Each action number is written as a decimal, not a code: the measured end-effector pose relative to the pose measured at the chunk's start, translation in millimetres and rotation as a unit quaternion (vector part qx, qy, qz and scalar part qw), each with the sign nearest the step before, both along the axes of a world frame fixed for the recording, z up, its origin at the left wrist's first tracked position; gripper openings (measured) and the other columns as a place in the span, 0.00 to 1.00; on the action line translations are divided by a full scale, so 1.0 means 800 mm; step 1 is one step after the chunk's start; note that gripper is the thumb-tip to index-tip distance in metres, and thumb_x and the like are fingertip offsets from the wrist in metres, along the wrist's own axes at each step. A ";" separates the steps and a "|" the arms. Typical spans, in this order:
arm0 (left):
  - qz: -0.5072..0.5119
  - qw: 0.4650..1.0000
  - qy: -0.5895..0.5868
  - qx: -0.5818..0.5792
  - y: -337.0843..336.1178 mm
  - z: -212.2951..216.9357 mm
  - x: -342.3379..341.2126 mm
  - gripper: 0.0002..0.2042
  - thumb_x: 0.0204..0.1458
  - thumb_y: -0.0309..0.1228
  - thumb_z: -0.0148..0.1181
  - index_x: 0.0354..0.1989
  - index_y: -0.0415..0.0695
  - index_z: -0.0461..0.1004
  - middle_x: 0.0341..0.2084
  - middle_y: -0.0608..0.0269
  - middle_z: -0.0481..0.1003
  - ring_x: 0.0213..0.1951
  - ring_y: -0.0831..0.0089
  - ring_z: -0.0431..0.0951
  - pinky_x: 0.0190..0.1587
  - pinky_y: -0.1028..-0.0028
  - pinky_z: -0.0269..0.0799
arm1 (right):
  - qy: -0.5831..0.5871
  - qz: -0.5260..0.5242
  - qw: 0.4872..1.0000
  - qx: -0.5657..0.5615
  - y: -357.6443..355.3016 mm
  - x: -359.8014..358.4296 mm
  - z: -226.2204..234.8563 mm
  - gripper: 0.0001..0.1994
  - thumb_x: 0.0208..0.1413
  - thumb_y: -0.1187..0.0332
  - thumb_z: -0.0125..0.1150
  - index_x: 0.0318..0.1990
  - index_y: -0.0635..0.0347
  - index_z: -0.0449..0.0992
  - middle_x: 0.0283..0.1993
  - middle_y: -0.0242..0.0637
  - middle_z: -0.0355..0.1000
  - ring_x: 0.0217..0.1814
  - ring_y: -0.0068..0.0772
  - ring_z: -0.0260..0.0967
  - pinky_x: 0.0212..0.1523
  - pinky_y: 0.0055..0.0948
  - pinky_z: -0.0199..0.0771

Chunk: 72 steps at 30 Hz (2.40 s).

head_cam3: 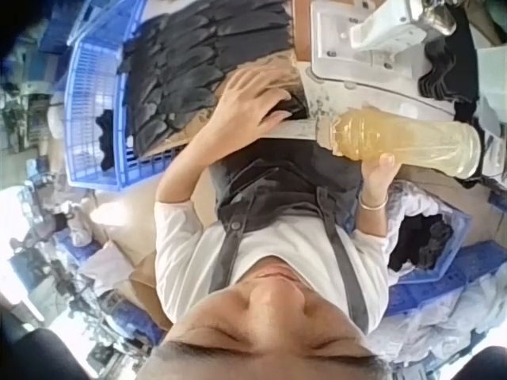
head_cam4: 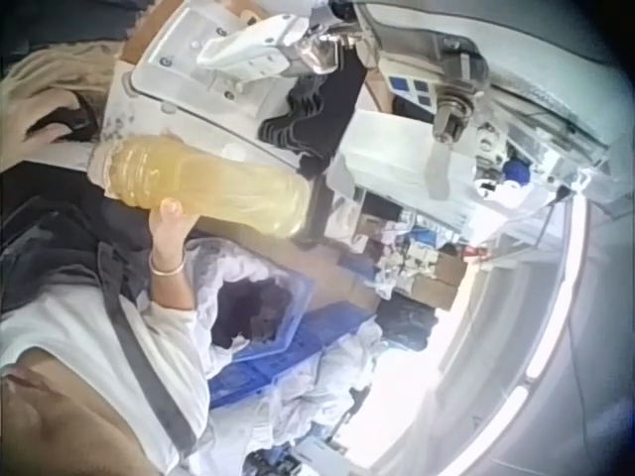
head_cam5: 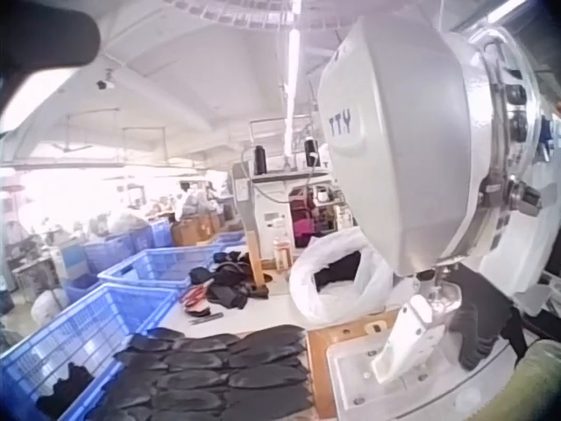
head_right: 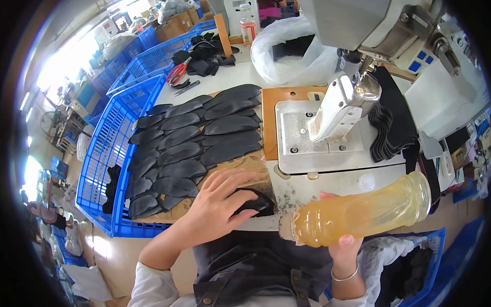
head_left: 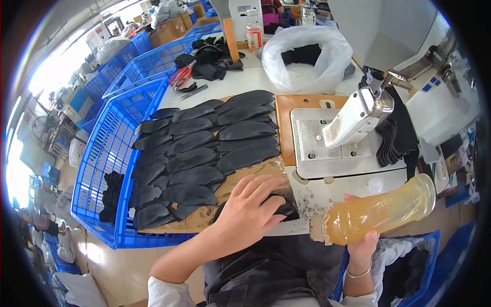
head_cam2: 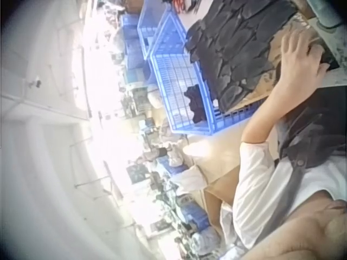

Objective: The recorder is applying glue to black shoe components on a workbench in a factory setting.

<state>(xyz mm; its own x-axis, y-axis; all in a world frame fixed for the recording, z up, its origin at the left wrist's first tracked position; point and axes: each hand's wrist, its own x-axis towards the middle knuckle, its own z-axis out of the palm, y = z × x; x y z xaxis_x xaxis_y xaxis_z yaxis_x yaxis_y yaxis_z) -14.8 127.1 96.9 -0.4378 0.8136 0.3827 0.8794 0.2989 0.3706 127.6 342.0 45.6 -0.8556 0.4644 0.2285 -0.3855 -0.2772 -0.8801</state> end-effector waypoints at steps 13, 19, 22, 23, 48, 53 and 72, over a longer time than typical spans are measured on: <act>0.151 0.987 0.060 -0.018 -0.054 -0.006 0.023 0.29 0.36 0.43 0.67 0.48 0.43 0.69 0.48 0.59 0.67 0.50 0.63 0.67 0.56 0.60 0.56 | -0.013 0.098 0.979 0.176 -0.029 -0.035 0.071 0.39 0.32 0.72 0.76 0.56 0.65 0.62 0.49 0.42 0.70 0.47 0.26 0.71 0.49 0.29 0.72; 0.150 0.988 0.019 -0.034 -0.093 0.008 0.009 0.26 0.36 0.42 0.68 0.44 0.41 0.71 0.40 0.62 0.70 0.43 0.66 0.70 0.50 0.65 0.60 | -0.074 0.135 0.931 0.331 -0.041 -0.046 0.090 0.40 0.36 0.62 0.74 0.57 0.61 0.57 0.55 0.51 0.63 0.54 0.36 0.64 0.52 0.32 0.69; 0.145 0.989 0.009 -0.008 -0.109 0.004 0.006 0.23 0.35 0.39 0.69 0.40 0.42 0.74 0.35 0.64 0.72 0.38 0.66 0.72 0.48 0.66 0.63 | -0.061 0.109 0.930 0.347 -0.042 -0.043 0.089 0.40 0.38 0.61 0.73 0.58 0.62 0.57 0.56 0.51 0.63 0.55 0.37 0.64 0.53 0.33 0.68; 0.146 0.989 0.004 0.011 -0.113 0.000 0.005 0.20 0.34 0.37 0.70 0.37 0.42 0.76 0.32 0.64 0.74 0.35 0.66 0.73 0.47 0.67 0.64 | -0.057 0.100 0.929 0.352 -0.043 -0.048 0.091 0.40 0.38 0.61 0.73 0.58 0.62 0.56 0.56 0.50 0.62 0.56 0.37 0.64 0.53 0.34 0.68; 0.030 0.999 0.013 -0.010 -0.011 0.006 0.015 0.23 0.35 0.38 0.69 0.41 0.42 0.70 0.48 0.57 0.66 0.51 0.58 0.65 0.54 0.60 0.59 | 0.205 0.139 0.958 -0.144 0.032 0.005 0.001 0.28 0.61 0.47 0.40 0.63 0.52 0.57 0.61 0.43 0.61 0.65 0.45 0.55 0.64 0.52 0.52; 0.025 0.999 0.008 -0.028 -0.003 0.009 0.004 0.23 0.37 0.36 0.68 0.42 0.42 0.70 0.49 0.57 0.66 0.52 0.56 0.66 0.55 0.58 0.59 | 0.104 0.067 0.974 -0.190 0.017 0.013 -0.019 0.37 0.53 0.40 0.48 0.64 0.54 0.55 0.62 0.51 0.57 0.59 0.63 0.58 0.59 0.55 0.59; 0.137 0.954 -0.176 0.198 -0.049 0.009 0.001 0.06 0.41 0.22 0.64 0.24 0.41 0.72 0.49 0.56 0.71 0.48 0.61 0.70 0.50 0.67 0.64 | 0.071 0.284 0.871 -0.395 -0.042 -0.040 -0.018 0.40 0.52 0.33 0.40 0.61 0.56 0.58 0.59 0.44 0.60 0.55 0.58 0.64 0.64 0.67 0.36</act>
